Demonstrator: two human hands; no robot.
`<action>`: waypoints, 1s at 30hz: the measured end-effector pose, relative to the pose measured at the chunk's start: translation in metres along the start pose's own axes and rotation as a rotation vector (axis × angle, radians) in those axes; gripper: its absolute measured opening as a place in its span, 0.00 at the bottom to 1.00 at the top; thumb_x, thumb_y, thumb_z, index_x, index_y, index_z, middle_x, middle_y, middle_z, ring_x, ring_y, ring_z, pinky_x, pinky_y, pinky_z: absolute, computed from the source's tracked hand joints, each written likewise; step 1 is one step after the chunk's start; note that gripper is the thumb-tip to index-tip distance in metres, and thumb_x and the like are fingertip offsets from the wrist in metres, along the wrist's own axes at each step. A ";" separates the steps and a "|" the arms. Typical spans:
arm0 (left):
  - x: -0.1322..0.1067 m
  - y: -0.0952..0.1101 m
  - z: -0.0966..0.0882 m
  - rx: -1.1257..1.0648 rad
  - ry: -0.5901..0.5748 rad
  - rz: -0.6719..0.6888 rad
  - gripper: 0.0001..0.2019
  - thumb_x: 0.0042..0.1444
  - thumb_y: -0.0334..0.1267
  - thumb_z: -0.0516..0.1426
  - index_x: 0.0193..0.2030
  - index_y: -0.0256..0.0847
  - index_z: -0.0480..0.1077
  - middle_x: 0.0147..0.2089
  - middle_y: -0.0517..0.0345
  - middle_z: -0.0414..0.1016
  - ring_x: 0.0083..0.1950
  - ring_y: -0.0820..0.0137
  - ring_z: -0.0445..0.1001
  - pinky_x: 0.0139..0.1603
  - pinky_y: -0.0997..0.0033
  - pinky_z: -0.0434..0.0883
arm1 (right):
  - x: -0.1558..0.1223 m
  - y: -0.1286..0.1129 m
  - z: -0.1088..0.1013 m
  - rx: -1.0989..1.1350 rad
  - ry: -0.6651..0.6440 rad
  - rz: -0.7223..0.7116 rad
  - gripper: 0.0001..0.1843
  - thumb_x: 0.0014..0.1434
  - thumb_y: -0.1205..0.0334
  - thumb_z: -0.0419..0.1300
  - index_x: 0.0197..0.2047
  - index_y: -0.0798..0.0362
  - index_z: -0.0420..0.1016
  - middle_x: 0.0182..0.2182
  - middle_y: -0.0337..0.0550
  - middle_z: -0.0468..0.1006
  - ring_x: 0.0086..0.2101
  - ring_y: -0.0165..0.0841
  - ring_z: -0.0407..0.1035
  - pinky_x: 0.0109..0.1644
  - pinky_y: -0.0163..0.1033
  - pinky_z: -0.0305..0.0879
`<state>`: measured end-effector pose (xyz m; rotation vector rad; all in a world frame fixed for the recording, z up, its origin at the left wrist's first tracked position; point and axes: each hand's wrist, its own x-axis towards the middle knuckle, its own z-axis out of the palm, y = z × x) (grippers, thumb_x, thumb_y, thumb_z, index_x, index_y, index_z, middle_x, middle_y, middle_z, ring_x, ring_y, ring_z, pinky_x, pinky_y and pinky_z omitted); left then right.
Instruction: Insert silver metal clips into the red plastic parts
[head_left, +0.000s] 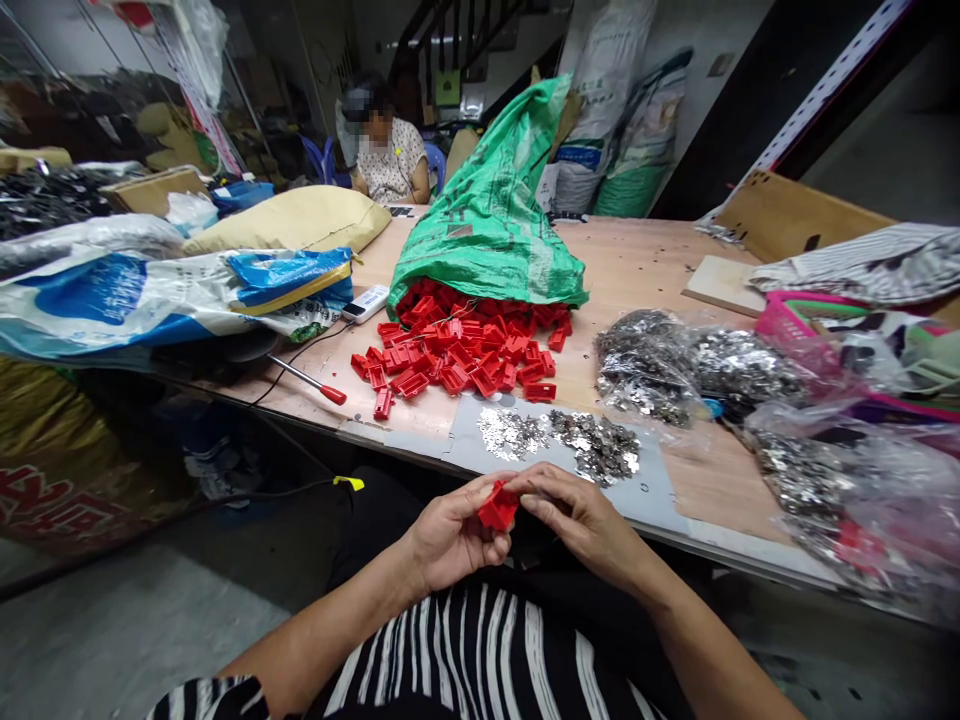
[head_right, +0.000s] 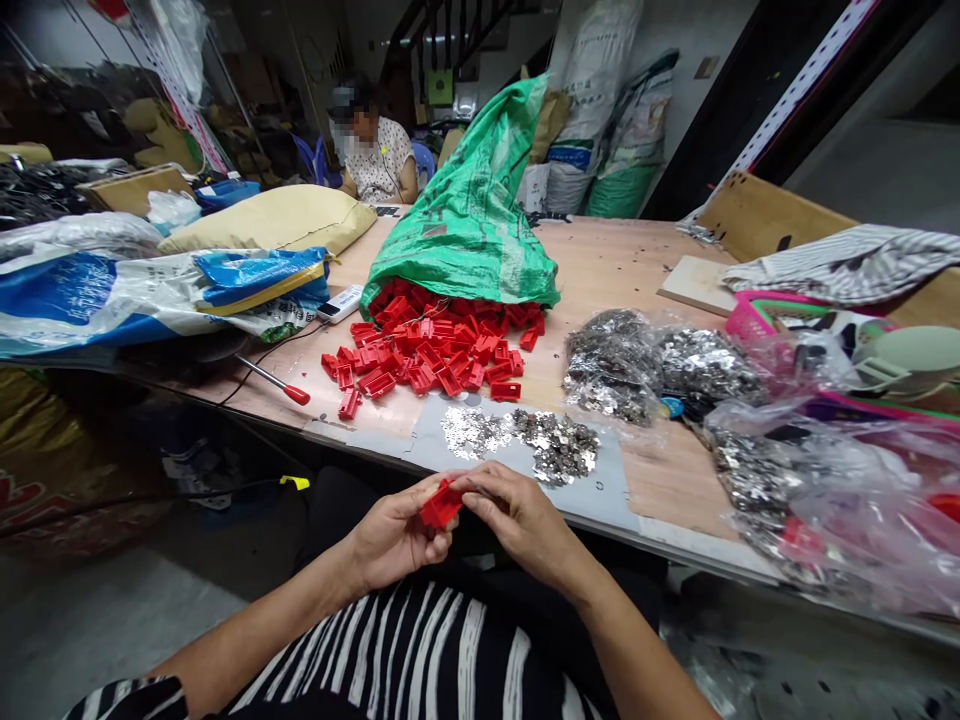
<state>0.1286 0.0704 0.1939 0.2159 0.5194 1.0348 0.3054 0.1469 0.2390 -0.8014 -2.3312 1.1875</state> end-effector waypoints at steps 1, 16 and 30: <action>0.000 0.001 0.000 0.006 0.001 0.003 0.19 0.57 0.40 0.58 0.55 0.42 0.65 0.32 0.54 0.73 0.27 0.73 0.73 0.27 0.76 0.66 | -0.001 0.001 -0.001 0.013 0.025 0.036 0.14 0.65 0.56 0.51 0.43 0.50 0.76 0.38 0.45 0.77 0.38 0.35 0.69 0.45 0.40 0.66; 0.004 -0.001 0.002 0.097 0.023 0.025 0.13 0.57 0.41 0.58 0.48 0.41 0.66 0.30 0.58 0.72 0.21 0.73 0.72 0.21 0.77 0.63 | 0.002 0.021 0.012 0.200 0.056 0.199 0.13 0.58 0.51 0.59 0.31 0.51 0.65 0.26 0.34 0.65 0.27 0.28 0.59 0.30 0.32 0.58; 0.008 0.002 0.005 0.879 0.129 0.364 0.21 0.57 0.51 0.56 0.52 0.40 0.71 0.46 0.50 0.72 0.39 0.69 0.74 0.34 0.71 0.71 | -0.011 0.043 0.015 0.292 0.172 0.307 0.17 0.55 0.46 0.61 0.31 0.50 0.62 0.27 0.34 0.66 0.28 0.29 0.60 0.32 0.35 0.58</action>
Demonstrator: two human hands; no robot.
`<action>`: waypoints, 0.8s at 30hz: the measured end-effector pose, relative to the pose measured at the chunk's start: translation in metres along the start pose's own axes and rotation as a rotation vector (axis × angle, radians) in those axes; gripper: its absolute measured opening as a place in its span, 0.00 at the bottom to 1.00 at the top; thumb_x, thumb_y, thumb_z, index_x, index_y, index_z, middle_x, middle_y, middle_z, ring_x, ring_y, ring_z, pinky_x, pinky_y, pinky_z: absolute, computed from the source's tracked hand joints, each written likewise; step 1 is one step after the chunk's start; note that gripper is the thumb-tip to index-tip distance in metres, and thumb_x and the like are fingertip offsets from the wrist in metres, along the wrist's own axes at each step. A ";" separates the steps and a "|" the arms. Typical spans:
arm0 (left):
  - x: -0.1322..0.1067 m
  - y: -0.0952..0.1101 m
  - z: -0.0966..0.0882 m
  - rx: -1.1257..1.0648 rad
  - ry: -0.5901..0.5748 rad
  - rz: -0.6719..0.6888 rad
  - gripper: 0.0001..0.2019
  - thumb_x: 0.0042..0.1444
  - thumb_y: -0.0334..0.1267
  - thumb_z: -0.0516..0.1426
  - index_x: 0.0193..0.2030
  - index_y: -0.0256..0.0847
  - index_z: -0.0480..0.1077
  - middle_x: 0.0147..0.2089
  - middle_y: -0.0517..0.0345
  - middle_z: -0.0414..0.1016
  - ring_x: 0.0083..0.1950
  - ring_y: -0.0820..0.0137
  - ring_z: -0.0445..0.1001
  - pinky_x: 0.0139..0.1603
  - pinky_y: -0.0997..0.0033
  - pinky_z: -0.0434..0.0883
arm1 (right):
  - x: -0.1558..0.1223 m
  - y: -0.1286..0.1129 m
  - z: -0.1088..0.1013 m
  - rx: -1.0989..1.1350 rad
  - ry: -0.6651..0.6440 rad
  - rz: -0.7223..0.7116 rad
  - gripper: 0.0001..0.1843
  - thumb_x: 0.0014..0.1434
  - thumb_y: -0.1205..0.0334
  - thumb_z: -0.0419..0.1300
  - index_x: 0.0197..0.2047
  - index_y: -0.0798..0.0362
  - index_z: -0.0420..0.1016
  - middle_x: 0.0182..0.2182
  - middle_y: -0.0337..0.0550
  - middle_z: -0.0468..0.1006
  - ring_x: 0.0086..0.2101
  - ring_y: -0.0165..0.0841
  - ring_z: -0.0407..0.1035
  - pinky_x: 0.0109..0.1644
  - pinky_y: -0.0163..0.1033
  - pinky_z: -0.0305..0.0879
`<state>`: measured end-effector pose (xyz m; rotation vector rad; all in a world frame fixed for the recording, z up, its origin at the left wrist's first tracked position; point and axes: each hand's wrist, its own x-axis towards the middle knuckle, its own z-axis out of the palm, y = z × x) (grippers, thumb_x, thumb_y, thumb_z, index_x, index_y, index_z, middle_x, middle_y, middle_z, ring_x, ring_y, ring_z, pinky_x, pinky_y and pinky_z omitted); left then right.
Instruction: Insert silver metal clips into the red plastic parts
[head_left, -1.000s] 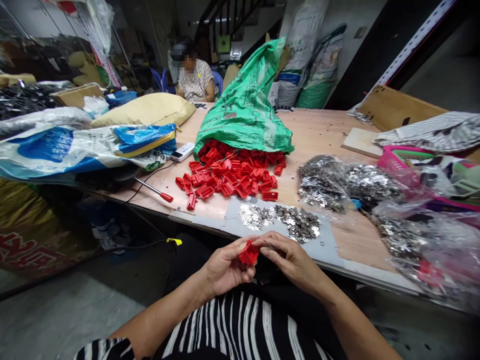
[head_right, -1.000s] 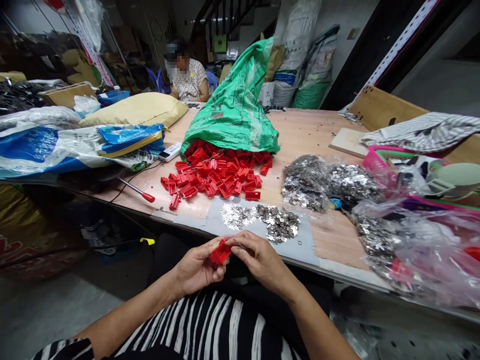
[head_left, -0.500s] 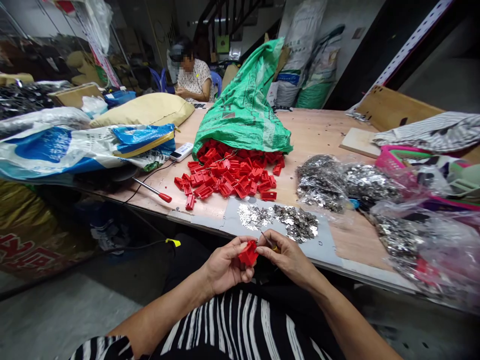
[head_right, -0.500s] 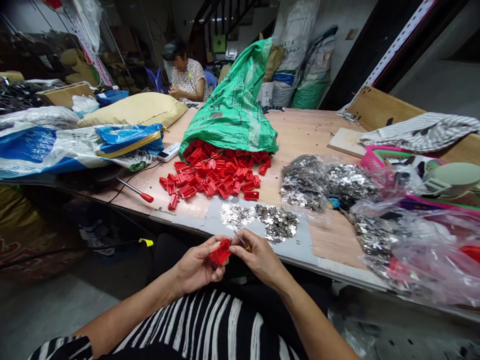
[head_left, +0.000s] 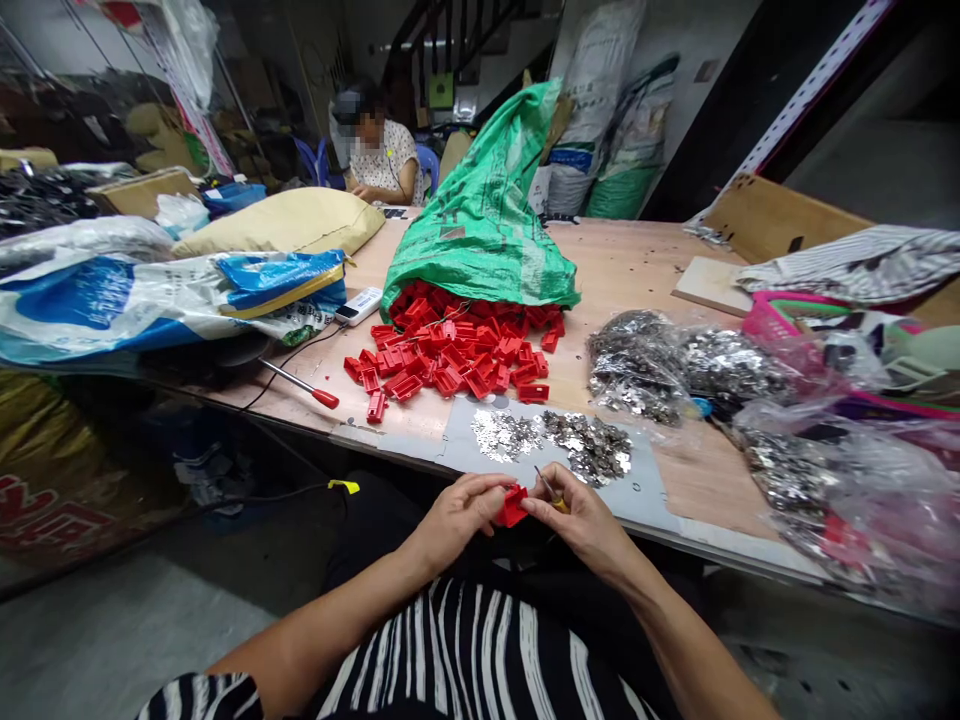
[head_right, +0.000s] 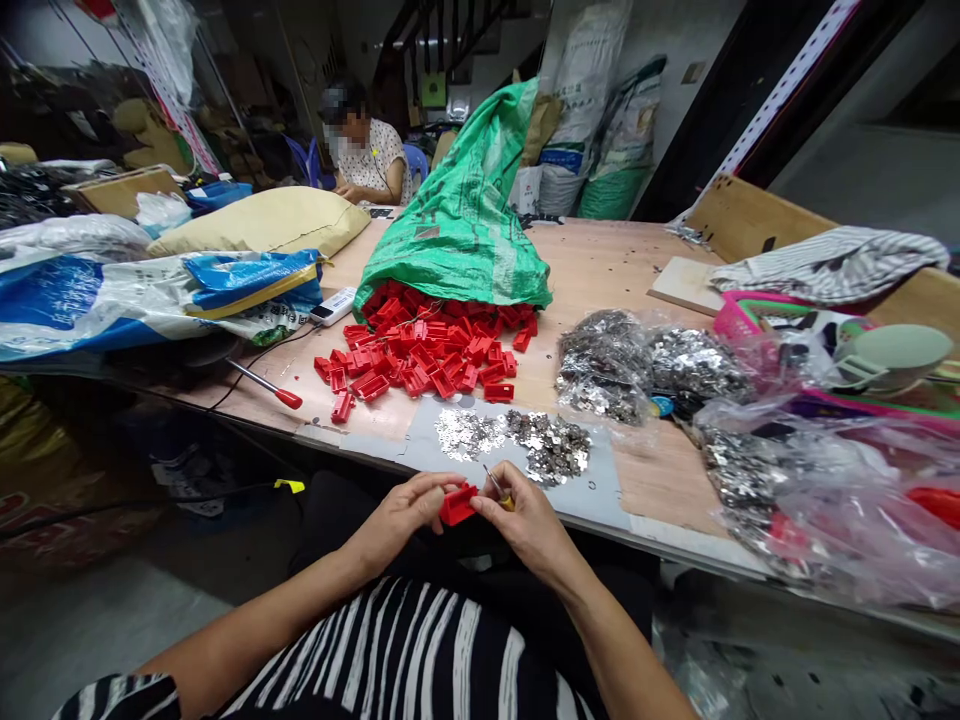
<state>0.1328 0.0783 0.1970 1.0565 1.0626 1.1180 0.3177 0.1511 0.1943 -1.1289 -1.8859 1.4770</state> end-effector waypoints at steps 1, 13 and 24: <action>-0.002 0.000 0.000 0.162 0.017 0.140 0.21 0.54 0.50 0.59 0.52 0.41 0.72 0.49 0.49 0.71 0.44 0.66 0.73 0.39 0.69 0.72 | -0.002 0.002 0.001 -0.002 0.026 0.000 0.18 0.55 0.46 0.61 0.31 0.50 0.61 0.27 0.35 0.66 0.28 0.30 0.61 0.32 0.35 0.58; -0.007 -0.007 0.002 0.581 0.122 0.554 0.14 0.54 0.33 0.62 0.48 0.40 0.71 0.44 0.52 0.78 0.45 0.67 0.75 0.47 0.68 0.72 | -0.017 -0.003 0.018 0.268 -0.008 0.113 0.22 0.51 0.45 0.65 0.41 0.50 0.66 0.34 0.40 0.73 0.36 0.32 0.67 0.38 0.36 0.62; -0.013 -0.015 -0.003 0.460 0.100 0.523 0.13 0.53 0.36 0.63 0.46 0.39 0.73 0.41 0.52 0.78 0.43 0.67 0.76 0.44 0.70 0.72 | -0.024 -0.002 0.020 0.380 -0.127 0.185 0.19 0.54 0.48 0.64 0.42 0.51 0.66 0.31 0.35 0.68 0.22 0.22 0.53 0.23 0.30 0.47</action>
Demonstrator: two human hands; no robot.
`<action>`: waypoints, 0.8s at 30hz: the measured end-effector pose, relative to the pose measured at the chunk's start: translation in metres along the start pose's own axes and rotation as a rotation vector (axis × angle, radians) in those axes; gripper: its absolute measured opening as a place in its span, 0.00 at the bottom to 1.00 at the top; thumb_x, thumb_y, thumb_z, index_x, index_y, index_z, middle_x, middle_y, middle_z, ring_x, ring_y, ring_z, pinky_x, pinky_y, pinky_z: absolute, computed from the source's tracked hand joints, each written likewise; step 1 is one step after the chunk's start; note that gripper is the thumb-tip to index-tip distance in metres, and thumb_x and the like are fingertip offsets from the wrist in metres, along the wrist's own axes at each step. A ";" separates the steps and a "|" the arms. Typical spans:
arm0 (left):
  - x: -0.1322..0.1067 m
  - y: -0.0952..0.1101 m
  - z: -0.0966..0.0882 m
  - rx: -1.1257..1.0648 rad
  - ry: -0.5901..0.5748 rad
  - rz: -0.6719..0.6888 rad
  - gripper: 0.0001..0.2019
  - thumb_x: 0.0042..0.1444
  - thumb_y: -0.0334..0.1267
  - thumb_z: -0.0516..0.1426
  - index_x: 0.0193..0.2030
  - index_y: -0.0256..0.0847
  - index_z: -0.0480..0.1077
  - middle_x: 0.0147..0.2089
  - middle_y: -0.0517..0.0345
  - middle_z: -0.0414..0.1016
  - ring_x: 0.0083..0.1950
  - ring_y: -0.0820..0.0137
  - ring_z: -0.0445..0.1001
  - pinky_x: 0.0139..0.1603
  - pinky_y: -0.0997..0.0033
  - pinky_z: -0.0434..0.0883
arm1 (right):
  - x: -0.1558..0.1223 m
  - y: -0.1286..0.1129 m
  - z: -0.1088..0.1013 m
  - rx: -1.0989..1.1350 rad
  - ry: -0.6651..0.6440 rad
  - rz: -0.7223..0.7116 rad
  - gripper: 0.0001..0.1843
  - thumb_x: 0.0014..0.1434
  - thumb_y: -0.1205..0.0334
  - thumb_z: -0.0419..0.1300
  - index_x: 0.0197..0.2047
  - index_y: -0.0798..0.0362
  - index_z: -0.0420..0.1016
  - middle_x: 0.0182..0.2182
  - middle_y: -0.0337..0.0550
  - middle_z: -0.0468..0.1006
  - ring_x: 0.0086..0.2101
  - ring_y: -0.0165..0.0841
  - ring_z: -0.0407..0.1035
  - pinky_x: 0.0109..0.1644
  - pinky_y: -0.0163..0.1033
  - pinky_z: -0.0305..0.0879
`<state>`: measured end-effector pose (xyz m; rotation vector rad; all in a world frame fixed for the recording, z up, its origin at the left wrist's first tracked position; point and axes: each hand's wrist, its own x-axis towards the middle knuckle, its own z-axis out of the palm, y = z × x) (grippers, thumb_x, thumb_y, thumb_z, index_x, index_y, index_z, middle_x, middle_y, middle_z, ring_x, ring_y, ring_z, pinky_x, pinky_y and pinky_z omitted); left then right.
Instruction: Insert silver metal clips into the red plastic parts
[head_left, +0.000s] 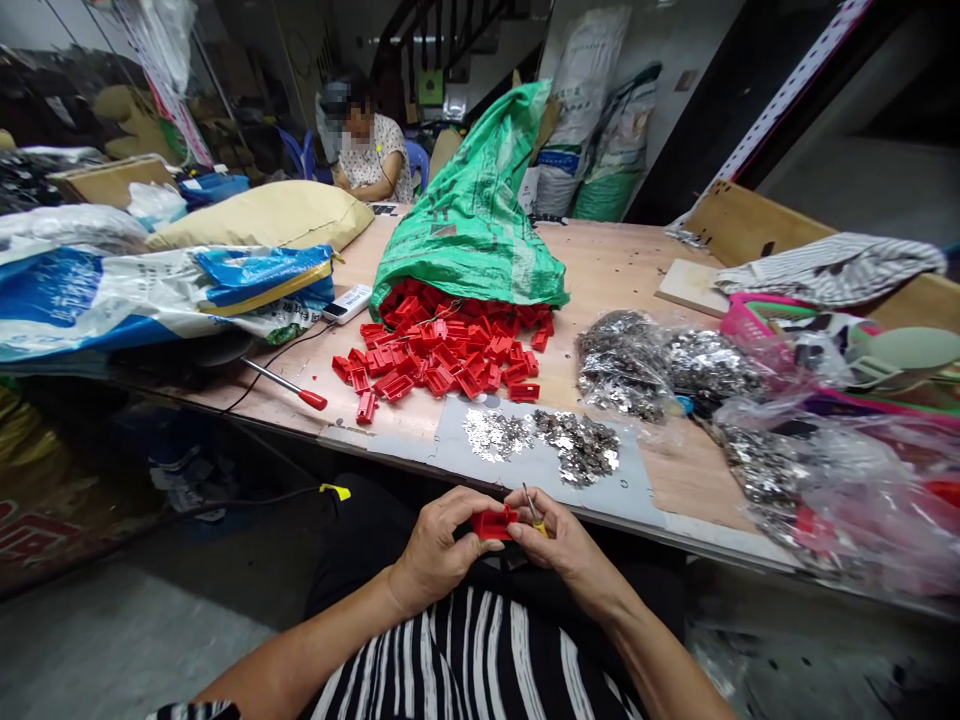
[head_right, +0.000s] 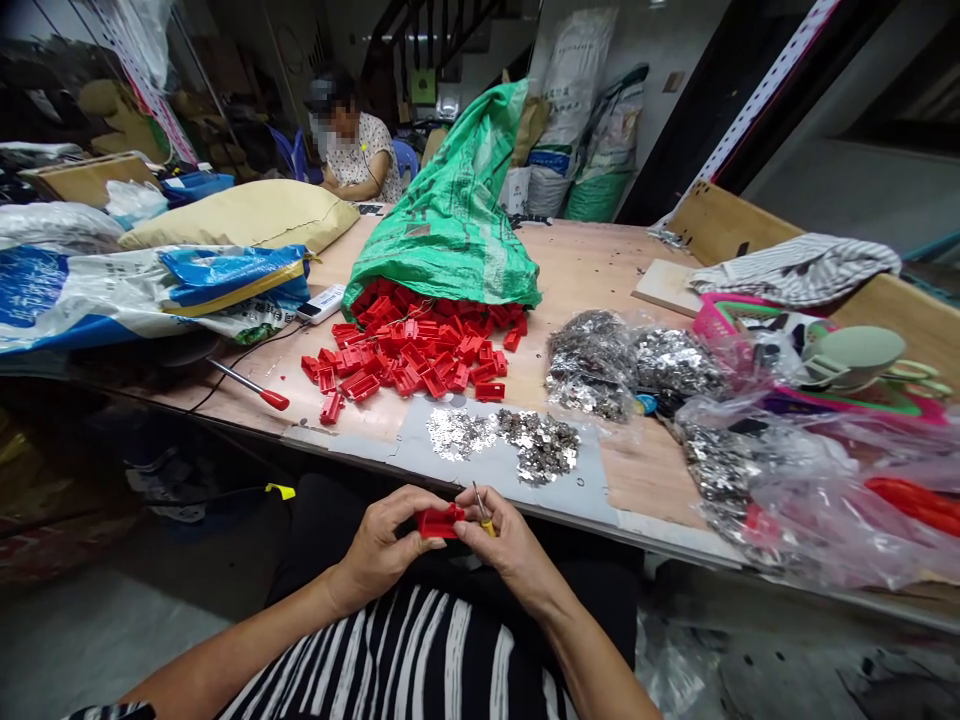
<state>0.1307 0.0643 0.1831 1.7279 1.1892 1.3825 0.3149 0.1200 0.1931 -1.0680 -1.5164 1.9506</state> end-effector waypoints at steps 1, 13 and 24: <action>0.000 0.000 0.000 -0.019 0.000 0.006 0.13 0.53 0.36 0.63 0.46 0.40 0.74 0.41 0.52 0.78 0.43 0.67 0.76 0.44 0.70 0.72 | 0.000 0.001 -0.001 0.022 -0.013 0.006 0.19 0.53 0.49 0.65 0.42 0.51 0.66 0.31 0.35 0.68 0.23 0.22 0.54 0.23 0.30 0.47; -0.002 -0.014 -0.001 -0.290 0.116 -0.238 0.14 0.50 0.38 0.65 0.44 0.40 0.75 0.42 0.52 0.77 0.44 0.66 0.76 0.46 0.70 0.72 | 0.015 -0.003 0.001 0.099 -0.082 0.077 0.19 0.56 0.46 0.62 0.40 0.49 0.63 0.25 0.30 0.60 0.21 0.22 0.48 0.23 0.29 0.42; 0.003 -0.025 -0.007 -0.283 0.189 -0.310 0.14 0.54 0.39 0.62 0.48 0.41 0.73 0.46 0.52 0.74 0.48 0.65 0.75 0.52 0.64 0.72 | 0.054 -0.019 -0.032 -0.986 0.471 -0.262 0.06 0.59 0.60 0.54 0.40 0.50 0.68 0.38 0.48 0.76 0.39 0.40 0.70 0.45 0.45 0.63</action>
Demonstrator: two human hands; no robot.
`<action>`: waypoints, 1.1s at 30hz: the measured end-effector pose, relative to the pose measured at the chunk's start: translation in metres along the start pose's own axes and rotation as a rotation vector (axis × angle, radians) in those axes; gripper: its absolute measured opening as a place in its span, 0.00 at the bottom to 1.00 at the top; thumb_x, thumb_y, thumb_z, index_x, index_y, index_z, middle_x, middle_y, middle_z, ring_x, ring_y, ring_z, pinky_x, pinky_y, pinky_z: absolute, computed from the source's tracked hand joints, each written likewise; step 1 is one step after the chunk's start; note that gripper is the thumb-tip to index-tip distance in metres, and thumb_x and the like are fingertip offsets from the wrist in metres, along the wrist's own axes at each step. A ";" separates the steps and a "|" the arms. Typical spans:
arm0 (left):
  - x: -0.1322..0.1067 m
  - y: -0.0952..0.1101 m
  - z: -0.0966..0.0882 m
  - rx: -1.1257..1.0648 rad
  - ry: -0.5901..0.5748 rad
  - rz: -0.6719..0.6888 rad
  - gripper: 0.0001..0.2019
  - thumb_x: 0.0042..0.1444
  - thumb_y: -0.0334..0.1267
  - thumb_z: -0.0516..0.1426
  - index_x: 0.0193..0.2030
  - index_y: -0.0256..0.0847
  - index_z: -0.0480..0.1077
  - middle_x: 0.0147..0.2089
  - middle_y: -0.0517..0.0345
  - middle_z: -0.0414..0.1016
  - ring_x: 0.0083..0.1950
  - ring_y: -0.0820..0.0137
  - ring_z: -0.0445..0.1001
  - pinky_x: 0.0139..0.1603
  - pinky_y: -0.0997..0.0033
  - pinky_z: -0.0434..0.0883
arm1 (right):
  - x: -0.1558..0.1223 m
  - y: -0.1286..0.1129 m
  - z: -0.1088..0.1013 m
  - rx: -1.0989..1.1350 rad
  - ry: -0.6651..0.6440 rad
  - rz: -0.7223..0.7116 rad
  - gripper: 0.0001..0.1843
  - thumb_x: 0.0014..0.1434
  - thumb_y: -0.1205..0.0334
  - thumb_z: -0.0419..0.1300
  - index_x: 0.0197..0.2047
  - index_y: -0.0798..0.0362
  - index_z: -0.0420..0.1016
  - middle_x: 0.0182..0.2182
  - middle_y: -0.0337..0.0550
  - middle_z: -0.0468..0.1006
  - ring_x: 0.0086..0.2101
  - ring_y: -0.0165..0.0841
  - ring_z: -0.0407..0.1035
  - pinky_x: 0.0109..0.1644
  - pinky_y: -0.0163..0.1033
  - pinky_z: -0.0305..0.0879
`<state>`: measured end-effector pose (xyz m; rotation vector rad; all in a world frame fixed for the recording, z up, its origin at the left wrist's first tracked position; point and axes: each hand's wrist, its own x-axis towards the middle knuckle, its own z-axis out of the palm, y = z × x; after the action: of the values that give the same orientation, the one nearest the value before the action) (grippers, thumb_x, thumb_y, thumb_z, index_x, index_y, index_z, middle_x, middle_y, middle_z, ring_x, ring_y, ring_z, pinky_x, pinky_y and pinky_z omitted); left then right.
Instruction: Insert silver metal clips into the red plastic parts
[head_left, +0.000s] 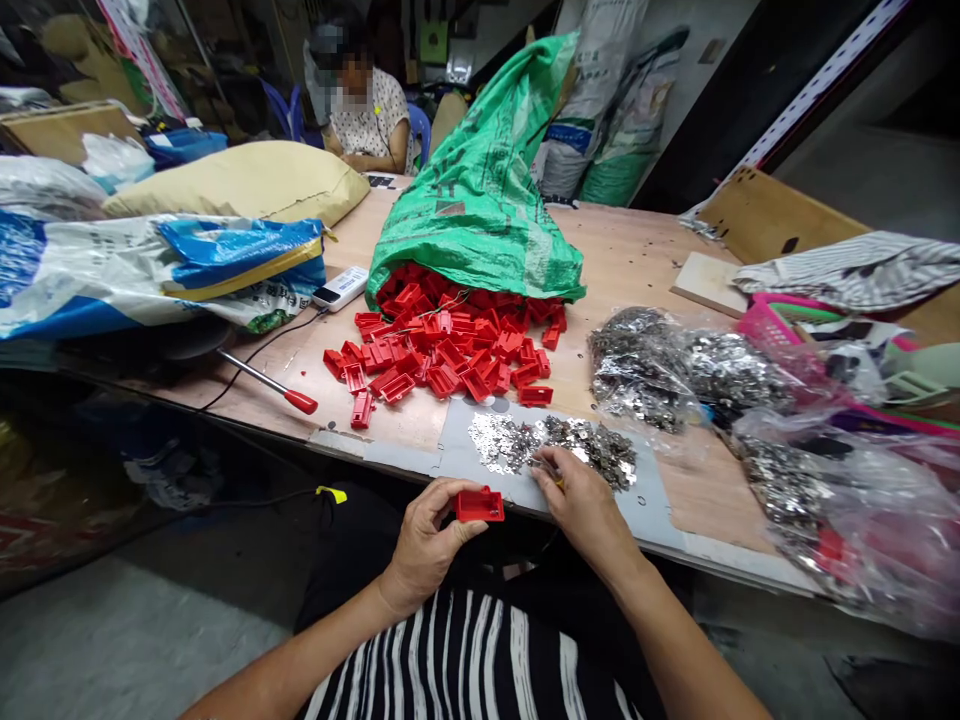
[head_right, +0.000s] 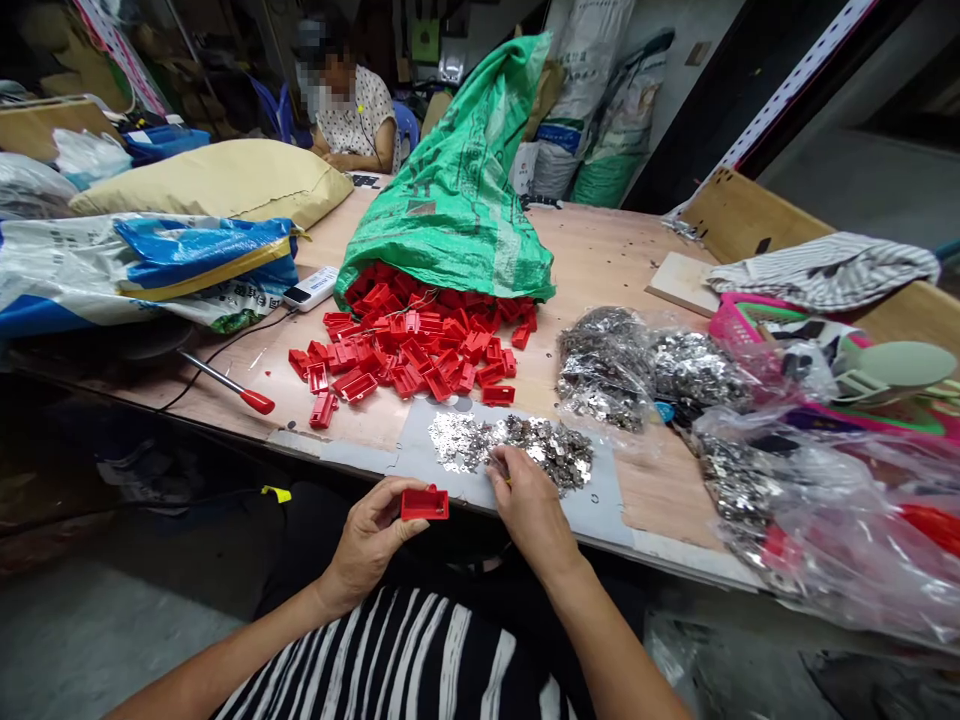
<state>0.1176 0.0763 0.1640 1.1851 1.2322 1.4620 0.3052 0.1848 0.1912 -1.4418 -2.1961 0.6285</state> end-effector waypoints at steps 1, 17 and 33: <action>0.000 0.000 -0.001 0.013 -0.002 0.013 0.14 0.54 0.38 0.62 0.48 0.41 0.73 0.46 0.52 0.74 0.48 0.65 0.75 0.52 0.64 0.72 | 0.003 0.002 0.001 -0.048 0.009 -0.018 0.06 0.59 0.61 0.53 0.39 0.50 0.68 0.37 0.48 0.76 0.38 0.40 0.70 0.44 0.44 0.63; 0.003 0.004 -0.005 0.272 -0.028 0.140 0.18 0.58 0.36 0.58 0.55 0.43 0.69 0.48 0.50 0.72 0.50 0.65 0.71 0.53 0.63 0.70 | 0.010 0.002 0.005 -0.180 -0.029 -0.050 0.05 0.59 0.63 0.53 0.31 0.50 0.64 0.31 0.45 0.73 0.34 0.37 0.68 0.38 0.40 0.62; -0.008 0.010 0.004 0.195 -0.045 0.076 0.19 0.58 0.37 0.58 0.57 0.44 0.68 0.49 0.50 0.69 0.48 0.66 0.72 0.49 0.67 0.73 | 0.007 0.002 0.003 -0.067 0.023 -0.031 0.04 0.58 0.61 0.52 0.32 0.49 0.63 0.29 0.43 0.74 0.31 0.36 0.69 0.37 0.40 0.61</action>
<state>0.1224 0.0676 0.1726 1.4013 1.3344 1.3859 0.3028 0.1917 0.1886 -1.4377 -2.2375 0.5296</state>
